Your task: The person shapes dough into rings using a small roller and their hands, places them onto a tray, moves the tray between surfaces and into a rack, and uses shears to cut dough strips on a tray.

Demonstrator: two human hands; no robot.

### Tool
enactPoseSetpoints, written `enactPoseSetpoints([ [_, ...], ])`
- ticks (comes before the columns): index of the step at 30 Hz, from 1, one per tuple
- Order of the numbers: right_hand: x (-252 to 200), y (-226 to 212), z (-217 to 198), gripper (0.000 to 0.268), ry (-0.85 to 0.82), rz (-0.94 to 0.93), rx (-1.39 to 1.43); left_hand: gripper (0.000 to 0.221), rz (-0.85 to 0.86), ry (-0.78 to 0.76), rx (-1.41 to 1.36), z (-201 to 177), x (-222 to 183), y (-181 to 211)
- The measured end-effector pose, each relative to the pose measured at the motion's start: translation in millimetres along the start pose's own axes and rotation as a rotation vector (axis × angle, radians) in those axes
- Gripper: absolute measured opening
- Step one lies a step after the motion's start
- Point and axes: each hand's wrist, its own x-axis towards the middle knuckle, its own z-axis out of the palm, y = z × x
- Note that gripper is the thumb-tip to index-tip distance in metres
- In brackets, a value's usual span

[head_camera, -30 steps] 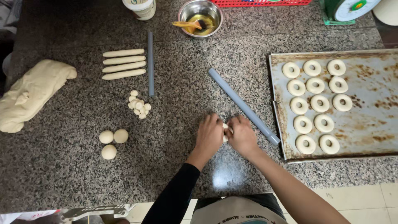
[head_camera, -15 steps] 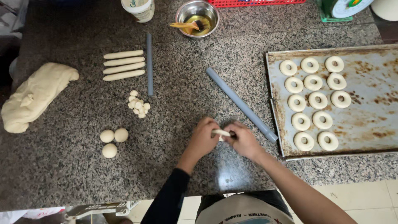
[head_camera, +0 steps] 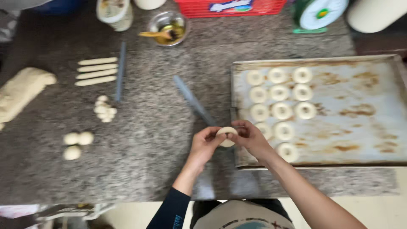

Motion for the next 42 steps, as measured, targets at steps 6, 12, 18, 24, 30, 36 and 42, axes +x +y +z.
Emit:
enactPoseSetpoints([
  [6,-25.7,19.6,-138.6,0.040,0.039,-0.010,0.110,0.027,-0.033,-0.025,0.010,147.6,35.9,-36.8],
  [12,-38.6,43.8,-220.5,0.038,0.186,0.149,0.012,0.040,0.091,-0.021,0.173,236.9,61.3,-77.1],
  [18,-22.7,82.0,-257.6,0.035,0.190,0.084,-0.006,0.023,0.066,0.068,0.426,271.8,64.8,-62.8],
  [24,-5.1,87.8,-262.7,0.032,0.234,-0.037,-0.182,0.014,0.198,0.134,0.608,282.8,67.6,-36.1],
  [30,-40.4,50.8,-244.2,0.047,0.538,-0.407,-0.846,0.022,0.464,0.068,1.112,288.6,59.4,-35.3],
  [36,-76.6,52.4,-253.9,0.031,0.340,-0.660,-0.973,0.037,0.784,-0.135,1.309,267.5,19.8,-30.4],
  [42,-71.8,52.5,-246.8,0.032,0.449,-0.623,-0.828,0.035,0.809,-0.095,1.114,240.1,3.6,-13.6],
])
